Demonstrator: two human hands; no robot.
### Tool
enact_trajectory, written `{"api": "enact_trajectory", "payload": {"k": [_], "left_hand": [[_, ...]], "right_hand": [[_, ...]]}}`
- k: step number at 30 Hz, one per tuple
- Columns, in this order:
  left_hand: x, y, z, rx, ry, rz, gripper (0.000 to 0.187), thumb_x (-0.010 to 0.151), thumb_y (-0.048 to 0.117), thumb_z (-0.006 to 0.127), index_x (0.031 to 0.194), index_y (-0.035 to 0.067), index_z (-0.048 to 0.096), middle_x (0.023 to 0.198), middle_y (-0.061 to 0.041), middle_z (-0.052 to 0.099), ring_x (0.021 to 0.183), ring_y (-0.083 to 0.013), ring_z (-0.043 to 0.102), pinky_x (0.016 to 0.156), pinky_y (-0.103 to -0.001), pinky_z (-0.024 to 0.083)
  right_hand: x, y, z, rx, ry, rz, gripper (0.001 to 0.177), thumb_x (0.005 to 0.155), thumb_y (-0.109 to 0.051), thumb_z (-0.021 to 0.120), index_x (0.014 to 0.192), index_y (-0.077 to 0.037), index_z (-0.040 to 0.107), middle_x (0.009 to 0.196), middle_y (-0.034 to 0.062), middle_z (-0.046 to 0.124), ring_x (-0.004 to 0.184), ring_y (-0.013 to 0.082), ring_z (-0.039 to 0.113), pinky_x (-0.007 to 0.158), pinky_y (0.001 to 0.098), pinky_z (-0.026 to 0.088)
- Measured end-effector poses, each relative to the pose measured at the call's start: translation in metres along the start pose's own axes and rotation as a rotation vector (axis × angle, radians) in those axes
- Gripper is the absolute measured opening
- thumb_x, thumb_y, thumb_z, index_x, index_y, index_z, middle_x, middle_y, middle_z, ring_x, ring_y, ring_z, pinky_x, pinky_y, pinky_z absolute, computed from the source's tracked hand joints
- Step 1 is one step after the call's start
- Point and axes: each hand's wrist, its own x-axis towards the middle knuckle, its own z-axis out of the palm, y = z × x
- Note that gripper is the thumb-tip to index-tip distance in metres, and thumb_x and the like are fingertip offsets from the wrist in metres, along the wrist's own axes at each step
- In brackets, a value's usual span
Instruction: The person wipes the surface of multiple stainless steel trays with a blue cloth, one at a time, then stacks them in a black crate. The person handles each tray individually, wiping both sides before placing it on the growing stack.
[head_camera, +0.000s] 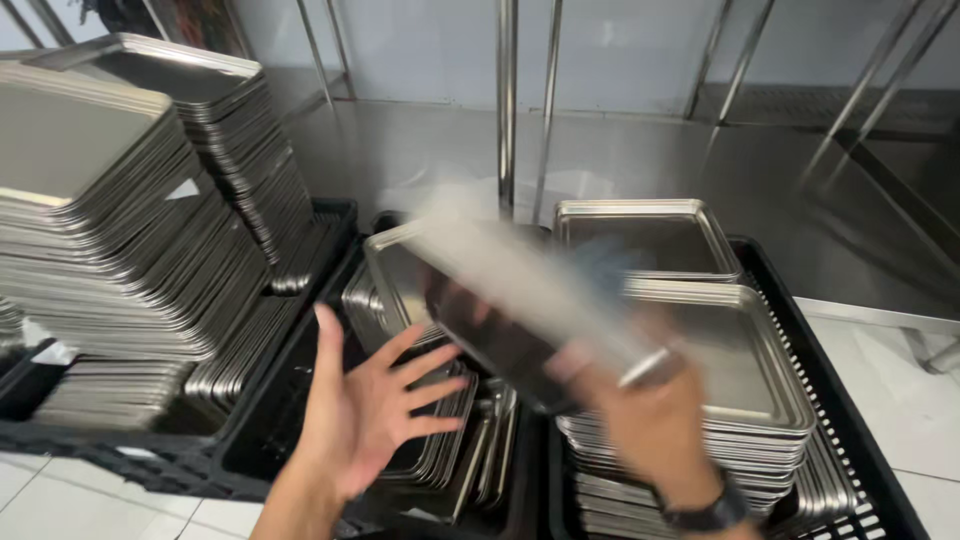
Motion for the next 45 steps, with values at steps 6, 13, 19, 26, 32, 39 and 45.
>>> {"api": "enact_trajectory", "payload": {"k": [6,13,19,26,32,39,45], "left_hand": [[-0.024,0.011,-0.027,-0.209,0.055,0.110,0.094,0.094,0.070,0.041,0.151,-0.005,0.041,0.145,-0.027,0.054,0.124,-0.0409,0.060,0.096,-0.054,0.054],[-0.063,-0.035,-0.019,-0.078,0.498,0.212,0.067,0.094,0.051,0.055,0.145,0.007,0.058,0.130,-0.018,0.065,0.108,-0.0312,0.062,0.085,-0.042,0.049],[-0.078,-0.014,0.005,-0.187,0.450,0.225,0.073,0.089,0.060,0.050,0.141,0.010,0.058,0.129,-0.014,0.069,0.108,-0.0306,0.067,0.090,-0.043,0.053],[-0.072,-0.030,-0.006,-0.210,0.083,0.317,0.071,0.095,0.059,0.047,0.147,0.010,0.051,0.139,-0.016,0.063,0.121,-0.0330,0.065,0.097,-0.049,0.053],[-0.032,-0.050,-0.008,-0.130,0.185,0.321,0.068,0.099,0.056,0.040,0.142,0.005,0.055,0.129,-0.015,0.067,0.114,-0.0275,0.066,0.097,-0.042,0.052],[-0.020,-0.053,0.001,-0.118,0.176,0.337,0.067,0.101,0.052,0.041,0.142,0.001,0.052,0.128,-0.013,0.066,0.113,-0.0256,0.064,0.097,-0.042,0.052],[-0.037,-0.047,0.012,-0.136,0.117,0.323,0.074,0.099,0.059,0.042,0.146,0.002,0.051,0.134,-0.017,0.064,0.116,-0.0297,0.063,0.097,-0.044,0.051]], "right_hand": [[-0.042,-0.016,0.042,-0.354,-0.655,-0.659,0.034,0.086,-0.034,0.074,0.116,-0.016,0.075,0.137,0.0156,0.066,0.135,0.0329,0.055,0.112,0.0542,0.039],[-0.067,-0.004,0.085,-0.550,-0.629,-0.734,0.032,0.101,-0.041,0.057,0.122,-0.026,0.076,0.145,0.0026,0.065,0.146,0.0316,0.052,0.125,0.0591,0.029],[-0.056,-0.014,0.087,-0.570,-1.028,-0.456,0.033,0.109,-0.041,0.056,0.128,-0.019,0.069,0.144,0.0098,0.062,0.147,0.0310,0.053,0.126,0.0496,0.033],[0.014,-0.015,0.094,-0.773,-0.153,-0.468,0.043,0.103,-0.038,0.057,0.127,-0.003,0.064,0.135,0.0223,0.062,0.129,0.0401,0.055,0.111,0.0488,0.039],[-0.017,-0.023,0.112,-0.933,-0.472,-0.101,0.053,0.100,-0.049,0.051,0.137,-0.012,0.056,0.139,0.0163,0.060,0.139,0.0342,0.051,0.117,0.0474,0.033],[-0.027,-0.005,0.112,-0.794,-0.376,-0.718,0.049,0.091,-0.039,0.066,0.127,-0.006,0.062,0.127,0.0221,0.060,0.128,0.0409,0.055,0.118,0.0600,0.029],[0.007,-0.005,0.099,-0.634,0.174,-0.518,0.048,0.098,-0.027,0.060,0.135,0.002,0.055,0.146,0.0272,0.055,0.134,0.0465,0.049,0.115,0.0563,0.038]]}}
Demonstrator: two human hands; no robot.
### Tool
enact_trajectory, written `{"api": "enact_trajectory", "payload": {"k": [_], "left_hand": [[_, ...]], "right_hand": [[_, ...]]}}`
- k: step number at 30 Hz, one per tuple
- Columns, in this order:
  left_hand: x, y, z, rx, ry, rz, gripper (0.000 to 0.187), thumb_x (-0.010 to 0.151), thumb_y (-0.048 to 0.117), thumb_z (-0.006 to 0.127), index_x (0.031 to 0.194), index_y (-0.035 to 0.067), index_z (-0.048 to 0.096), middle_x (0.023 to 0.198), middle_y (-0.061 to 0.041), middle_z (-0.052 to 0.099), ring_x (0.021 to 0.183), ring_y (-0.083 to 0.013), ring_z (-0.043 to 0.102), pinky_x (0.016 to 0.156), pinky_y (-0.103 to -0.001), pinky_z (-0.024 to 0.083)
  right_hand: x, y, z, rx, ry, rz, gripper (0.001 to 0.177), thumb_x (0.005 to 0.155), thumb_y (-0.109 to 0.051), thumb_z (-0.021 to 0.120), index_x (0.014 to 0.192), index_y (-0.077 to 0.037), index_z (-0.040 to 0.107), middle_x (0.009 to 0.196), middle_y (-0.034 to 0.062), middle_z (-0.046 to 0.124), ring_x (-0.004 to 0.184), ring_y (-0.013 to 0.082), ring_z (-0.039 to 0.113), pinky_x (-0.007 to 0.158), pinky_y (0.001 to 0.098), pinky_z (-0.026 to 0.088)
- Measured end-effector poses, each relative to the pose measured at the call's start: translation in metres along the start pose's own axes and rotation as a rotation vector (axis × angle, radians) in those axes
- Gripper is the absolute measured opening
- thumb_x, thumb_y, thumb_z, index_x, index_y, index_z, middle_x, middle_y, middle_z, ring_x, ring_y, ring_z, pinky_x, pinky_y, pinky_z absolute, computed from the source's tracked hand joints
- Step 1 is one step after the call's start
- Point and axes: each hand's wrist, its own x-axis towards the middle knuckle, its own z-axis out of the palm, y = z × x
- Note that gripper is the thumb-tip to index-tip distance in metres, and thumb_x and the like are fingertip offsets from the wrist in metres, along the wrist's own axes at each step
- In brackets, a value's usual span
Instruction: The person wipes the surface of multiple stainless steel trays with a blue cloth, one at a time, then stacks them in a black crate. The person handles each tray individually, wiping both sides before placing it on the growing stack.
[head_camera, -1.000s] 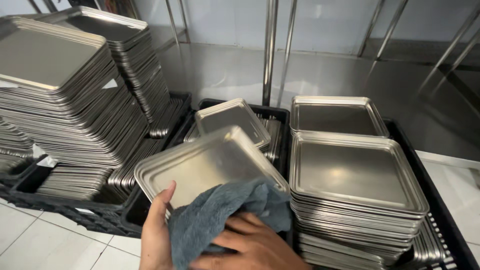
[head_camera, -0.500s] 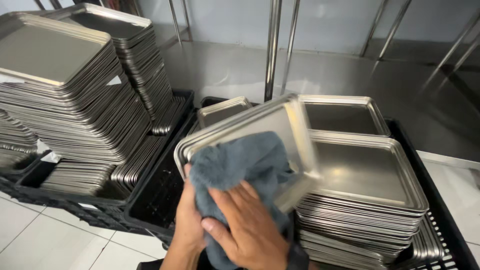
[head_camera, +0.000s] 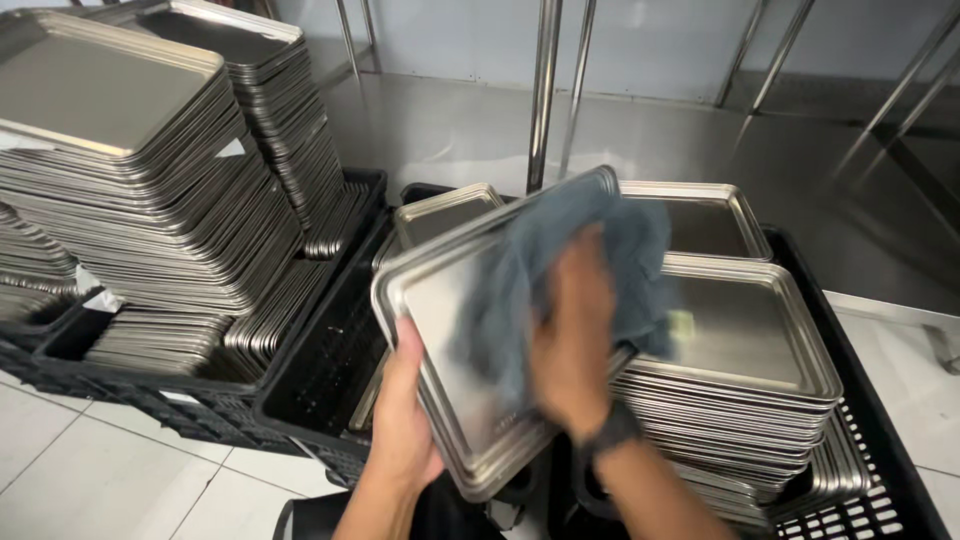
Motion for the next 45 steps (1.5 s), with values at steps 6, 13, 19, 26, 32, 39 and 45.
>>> {"api": "enact_trajectory", "payload": {"k": [6,13,19,26,32,39,45], "left_hand": [[-0.007,0.022,0.009,-0.013,-0.021,0.068,0.076,0.095,0.060,0.042,0.145,0.003,0.050,0.137,-0.019,0.063,0.121,-0.0329,0.065,0.099,-0.047,0.054],[-0.002,0.017,0.030,-0.070,-0.061,0.050,0.074,0.098,0.057,0.044,0.146,0.002,0.050,0.140,-0.016,0.062,0.122,-0.0296,0.063,0.102,-0.043,0.051],[-0.009,-0.007,0.033,0.125,0.026,0.084,0.068,0.103,0.051,0.045,0.140,-0.005,0.056,0.132,-0.017,0.065,0.113,-0.0250,0.064,0.095,-0.042,0.051],[-0.026,0.003,0.035,0.135,-0.004,0.078,0.065,0.099,0.050,0.045,0.140,0.000,0.054,0.132,-0.018,0.066,0.115,-0.0290,0.067,0.096,-0.043,0.054],[-0.003,0.055,0.055,0.180,0.189,0.070,0.071,0.097,0.055,0.042,0.142,0.003,0.055,0.134,-0.014,0.067,0.119,-0.0260,0.067,0.101,-0.040,0.052],[0.020,0.041,0.018,0.508,-0.095,0.497,0.071,0.105,0.055,0.048,0.136,-0.009,0.054,0.130,-0.023,0.067,0.110,-0.0302,0.067,0.097,-0.040,0.055],[0.033,0.007,-0.010,0.452,0.040,0.169,0.068,0.104,0.053,0.041,0.137,-0.004,0.056,0.126,-0.018,0.067,0.105,-0.0198,0.067,0.087,-0.034,0.055]], "right_hand": [[-0.007,0.025,-0.035,-0.047,-0.385,0.188,0.048,0.083,-0.028,0.072,0.122,-0.002,0.062,0.118,0.0191,0.067,0.113,0.0410,0.060,0.100,0.0527,0.046],[-0.046,0.024,-0.039,0.040,-0.428,-0.317,0.054,0.079,-0.026,0.073,0.129,-0.011,0.058,0.122,0.0143,0.060,0.119,0.0411,0.058,0.109,0.0571,0.038],[-0.035,0.021,-0.038,-0.227,-0.350,-0.308,0.062,0.081,-0.031,0.071,0.137,-0.008,0.057,0.131,0.0213,0.060,0.127,0.0440,0.054,0.114,0.0574,0.033],[-0.003,0.031,-0.052,0.015,-0.233,0.016,0.062,0.082,-0.030,0.068,0.138,-0.008,0.054,0.139,0.0203,0.058,0.134,0.0400,0.051,0.118,0.0546,0.037],[-0.017,0.015,-0.091,0.009,-0.664,-0.509,0.080,0.067,-0.059,0.086,0.129,-0.014,0.063,0.132,0.0173,0.059,0.131,0.0382,0.050,0.110,0.0619,0.032],[-0.030,0.050,-0.121,0.392,-0.563,0.480,0.056,0.081,-0.019,0.087,0.130,-0.006,0.066,0.106,0.0156,0.076,0.094,0.0234,0.069,0.080,0.0391,0.059],[-0.022,0.054,-0.117,0.697,-0.114,0.969,0.039,0.095,-0.027,0.064,0.127,-0.005,0.064,0.107,0.0044,0.069,0.091,0.0135,0.063,0.075,0.0328,0.054]]}}
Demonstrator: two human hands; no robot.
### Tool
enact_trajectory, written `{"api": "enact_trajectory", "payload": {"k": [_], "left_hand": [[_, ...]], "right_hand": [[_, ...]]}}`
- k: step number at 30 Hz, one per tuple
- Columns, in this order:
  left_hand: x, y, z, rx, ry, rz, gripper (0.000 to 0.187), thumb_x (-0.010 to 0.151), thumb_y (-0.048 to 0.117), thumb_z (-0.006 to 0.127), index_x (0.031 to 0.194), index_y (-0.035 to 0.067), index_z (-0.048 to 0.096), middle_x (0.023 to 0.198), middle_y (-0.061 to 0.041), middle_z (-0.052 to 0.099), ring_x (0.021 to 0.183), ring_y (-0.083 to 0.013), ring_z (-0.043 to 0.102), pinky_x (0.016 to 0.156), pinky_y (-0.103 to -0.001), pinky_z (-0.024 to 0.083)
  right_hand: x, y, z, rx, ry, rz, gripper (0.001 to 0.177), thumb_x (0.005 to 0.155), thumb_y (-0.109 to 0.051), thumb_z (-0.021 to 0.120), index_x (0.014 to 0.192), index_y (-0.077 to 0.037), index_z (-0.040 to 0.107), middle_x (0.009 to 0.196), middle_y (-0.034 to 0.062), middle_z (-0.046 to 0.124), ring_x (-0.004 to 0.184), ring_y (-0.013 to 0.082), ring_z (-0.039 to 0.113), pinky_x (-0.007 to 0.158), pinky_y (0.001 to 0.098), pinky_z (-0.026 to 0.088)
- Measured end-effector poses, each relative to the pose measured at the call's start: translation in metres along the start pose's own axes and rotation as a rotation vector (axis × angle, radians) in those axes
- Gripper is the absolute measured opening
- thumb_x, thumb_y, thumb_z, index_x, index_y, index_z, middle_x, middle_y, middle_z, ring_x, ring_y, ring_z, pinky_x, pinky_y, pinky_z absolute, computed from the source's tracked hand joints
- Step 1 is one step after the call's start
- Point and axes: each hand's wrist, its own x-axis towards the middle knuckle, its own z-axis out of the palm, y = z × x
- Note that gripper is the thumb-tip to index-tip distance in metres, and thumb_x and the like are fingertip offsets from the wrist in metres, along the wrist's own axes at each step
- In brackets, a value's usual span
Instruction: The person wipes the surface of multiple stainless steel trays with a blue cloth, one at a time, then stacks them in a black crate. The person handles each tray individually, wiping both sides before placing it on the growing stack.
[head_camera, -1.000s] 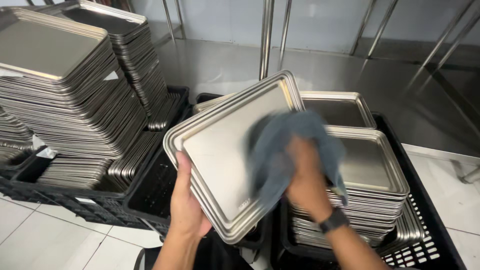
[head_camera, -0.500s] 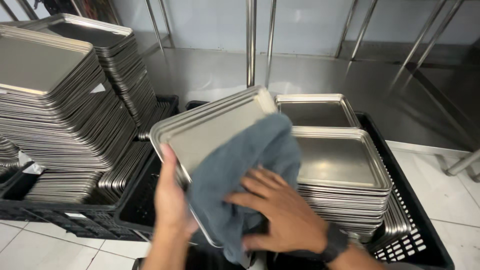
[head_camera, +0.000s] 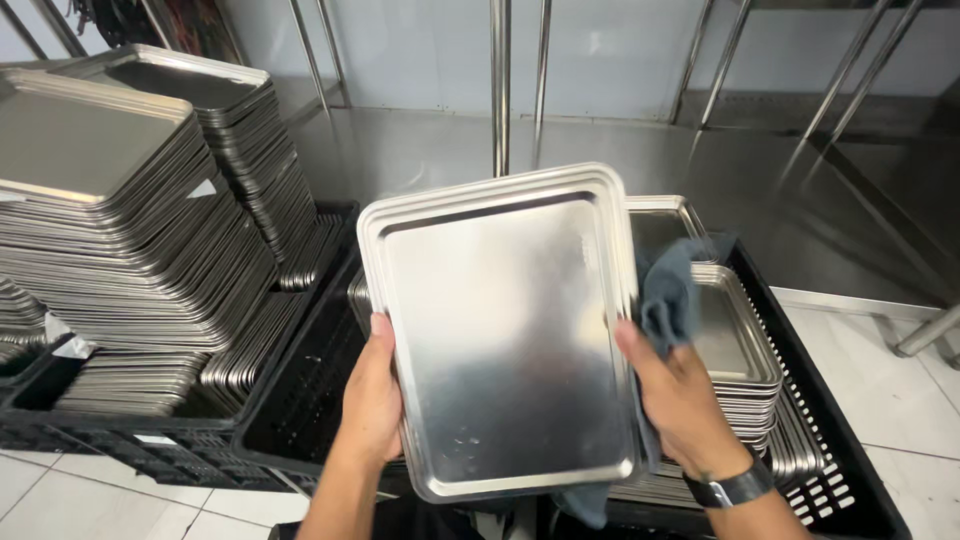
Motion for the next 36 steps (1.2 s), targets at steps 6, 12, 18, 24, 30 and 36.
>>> {"api": "enact_trajectory", "payload": {"k": [6,12,18,24,30,36], "left_hand": [[-0.017,0.009,0.025,-0.105,0.103,-0.193,0.065,0.100,0.052,0.040,0.135,0.001,0.059,0.118,-0.014,0.072,0.097,-0.0205,0.071,0.079,-0.033,0.059],[0.002,-0.070,0.000,-0.084,-0.045,-0.033,0.059,0.105,0.045,0.045,0.138,-0.001,0.061,0.123,-0.014,0.071,0.104,-0.0193,0.066,0.088,-0.034,0.054],[0.018,-0.174,-0.071,-0.167,-0.130,0.054,0.045,0.104,0.025,0.054,0.142,0.001,0.055,0.133,-0.014,0.062,0.117,-0.0218,0.062,0.101,-0.037,0.050],[0.012,-0.141,-0.051,0.144,-0.113,0.272,0.042,0.106,0.022,0.054,0.137,-0.006,0.056,0.127,-0.015,0.064,0.114,-0.0227,0.061,0.095,-0.039,0.048],[0.002,-0.057,-0.030,-0.227,-0.008,0.028,0.042,0.107,0.029,0.049,0.131,-0.005,0.060,0.120,-0.015,0.067,0.106,-0.0225,0.064,0.091,-0.038,0.052],[-0.019,-0.018,0.007,-0.469,-0.009,0.003,0.047,0.108,0.035,0.043,0.124,-0.003,0.064,0.114,-0.014,0.071,0.099,-0.0224,0.068,0.086,-0.036,0.055]], "right_hand": [[-0.001,-0.008,0.007,-0.235,0.288,-0.439,0.052,0.101,-0.042,0.057,0.131,0.000,0.057,0.123,0.0140,0.062,0.110,0.0249,0.056,0.095,0.0389,0.042],[-0.043,0.019,0.057,-1.268,-0.265,-1.018,0.085,0.085,-0.075,0.054,0.128,-0.001,0.058,0.137,0.0337,0.047,0.129,0.0545,0.039,0.111,0.0625,0.022],[-0.020,-0.013,0.109,-0.966,-0.219,-0.996,0.078,0.097,-0.062,0.051,0.146,-0.001,0.051,0.149,0.0336,0.044,0.147,0.0511,0.035,0.128,0.0639,0.013],[-0.006,-0.035,0.144,-0.780,-0.103,-0.986,0.055,0.105,-0.038,0.052,0.152,-0.008,0.050,0.162,0.0310,0.041,0.156,0.0509,0.030,0.129,0.0607,0.012],[-0.062,0.023,0.119,-0.837,-0.363,-0.906,0.051,0.099,-0.033,0.057,0.143,-0.008,0.052,0.151,0.0298,0.049,0.150,0.0484,0.036,0.126,0.0598,0.014],[-0.023,0.066,0.052,-0.961,-0.191,-0.856,0.053,0.097,-0.031,0.060,0.142,-0.005,0.049,0.149,0.0310,0.046,0.147,0.0499,0.034,0.126,0.0557,0.016]]}}
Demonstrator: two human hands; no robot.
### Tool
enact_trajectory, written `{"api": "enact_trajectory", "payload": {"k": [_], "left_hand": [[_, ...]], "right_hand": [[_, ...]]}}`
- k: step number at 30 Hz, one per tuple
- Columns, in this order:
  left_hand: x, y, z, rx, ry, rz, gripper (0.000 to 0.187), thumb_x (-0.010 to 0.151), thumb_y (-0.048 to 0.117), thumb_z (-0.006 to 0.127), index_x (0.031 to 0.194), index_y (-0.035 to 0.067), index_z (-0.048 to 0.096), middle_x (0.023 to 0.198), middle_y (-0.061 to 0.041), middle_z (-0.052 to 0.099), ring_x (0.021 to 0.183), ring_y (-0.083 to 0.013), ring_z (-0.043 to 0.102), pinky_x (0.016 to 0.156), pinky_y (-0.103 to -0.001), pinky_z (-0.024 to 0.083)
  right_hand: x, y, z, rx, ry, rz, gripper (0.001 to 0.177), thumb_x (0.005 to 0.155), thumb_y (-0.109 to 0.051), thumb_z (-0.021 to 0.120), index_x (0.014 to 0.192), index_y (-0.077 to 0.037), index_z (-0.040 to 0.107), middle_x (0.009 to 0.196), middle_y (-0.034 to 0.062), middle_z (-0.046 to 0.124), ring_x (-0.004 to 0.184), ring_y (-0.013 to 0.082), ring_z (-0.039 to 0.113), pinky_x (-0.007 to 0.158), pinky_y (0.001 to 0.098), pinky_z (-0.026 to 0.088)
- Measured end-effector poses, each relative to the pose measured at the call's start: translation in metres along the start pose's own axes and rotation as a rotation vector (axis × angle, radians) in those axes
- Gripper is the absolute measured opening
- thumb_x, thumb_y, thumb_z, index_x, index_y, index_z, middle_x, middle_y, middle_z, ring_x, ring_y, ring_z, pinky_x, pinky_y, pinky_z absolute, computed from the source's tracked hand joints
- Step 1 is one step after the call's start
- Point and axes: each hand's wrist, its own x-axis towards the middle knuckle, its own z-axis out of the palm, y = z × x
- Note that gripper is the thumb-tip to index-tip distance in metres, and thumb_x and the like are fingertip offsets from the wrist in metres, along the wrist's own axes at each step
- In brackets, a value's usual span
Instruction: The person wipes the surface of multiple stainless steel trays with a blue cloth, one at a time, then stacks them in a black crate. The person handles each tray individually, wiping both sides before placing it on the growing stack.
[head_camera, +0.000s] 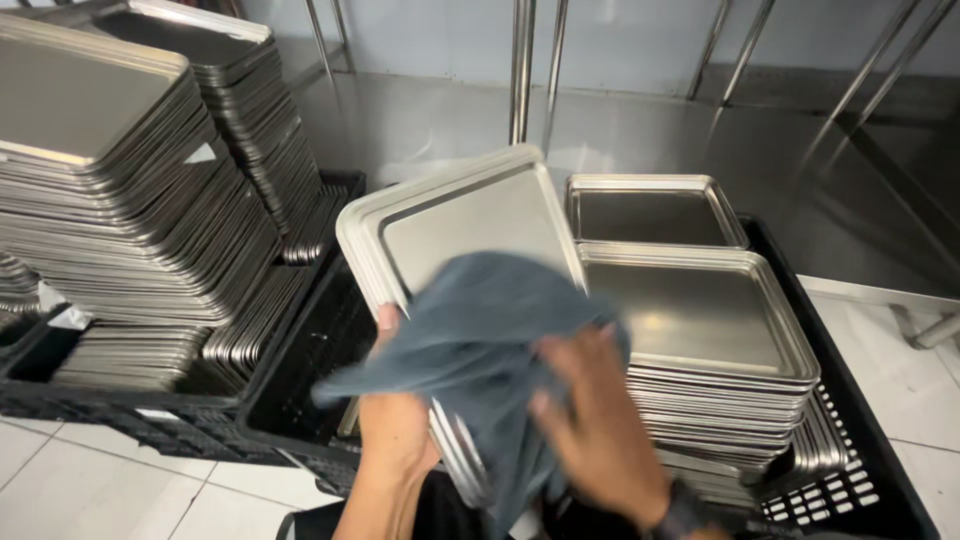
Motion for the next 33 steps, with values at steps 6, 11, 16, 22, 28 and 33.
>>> {"api": "enact_trajectory", "payload": {"k": [6,11,16,22,28,33], "left_hand": [[-0.007,-0.020,0.028,0.129,-0.035,0.057,0.053,0.110,0.038,0.040,0.127,-0.005,0.065,0.115,-0.014,0.072,0.099,-0.0197,0.068,0.088,-0.033,0.055],[0.029,-0.026,0.021,-0.056,0.058,-0.072,0.049,0.109,0.037,0.042,0.135,-0.001,0.055,0.118,-0.012,0.066,0.100,-0.0189,0.067,0.088,-0.034,0.055],[0.004,0.035,0.057,0.304,0.209,-0.083,0.064,0.103,0.052,0.036,0.134,0.000,0.059,0.115,-0.018,0.069,0.094,-0.0226,0.069,0.081,-0.035,0.056],[0.000,0.033,0.079,0.085,-0.006,0.046,0.065,0.104,0.049,0.039,0.138,-0.004,0.053,0.121,-0.018,0.067,0.103,-0.0239,0.069,0.085,-0.035,0.058],[0.020,-0.001,0.069,0.288,0.024,-0.075,0.063,0.106,0.048,0.035,0.133,-0.003,0.058,0.112,-0.016,0.069,0.091,-0.0200,0.068,0.076,-0.034,0.057],[0.071,-0.065,0.084,0.669,-0.121,0.231,0.046,0.117,0.036,0.043,0.124,-0.005,0.061,0.108,-0.015,0.062,0.094,-0.0143,0.058,0.082,-0.029,0.052]], "right_hand": [[0.063,0.022,-0.014,0.492,0.237,0.059,0.097,0.090,-0.041,0.073,0.158,0.002,0.019,0.153,0.0303,0.040,0.141,0.0478,0.044,0.128,0.0544,0.019],[0.051,-0.057,-0.024,0.091,0.156,-0.295,0.074,0.078,-0.035,0.063,0.140,0.002,0.048,0.149,0.0313,0.043,0.145,0.0530,0.034,0.126,0.0603,0.014],[0.013,-0.037,-0.025,-0.016,-0.084,-0.199,0.053,0.082,-0.037,0.074,0.125,-0.010,0.060,0.129,0.0196,0.057,0.136,0.0441,0.046,0.128,0.0611,0.018],[0.018,0.070,-0.039,0.167,0.178,0.174,0.068,0.094,-0.027,0.057,0.151,0.003,0.033,0.149,0.0274,0.044,0.141,0.0421,0.042,0.118,0.0476,0.031],[0.039,0.142,-0.104,1.120,0.194,0.815,0.047,0.098,-0.029,0.056,0.139,-0.005,0.058,0.130,0.0095,0.066,0.117,0.0219,0.063,0.098,0.0392,0.051],[0.041,0.130,-0.189,0.942,0.244,0.249,0.033,0.096,-0.005,0.067,0.127,0.000,0.056,0.117,0.0088,0.065,0.103,0.0225,0.064,0.090,0.0390,0.054]]}}
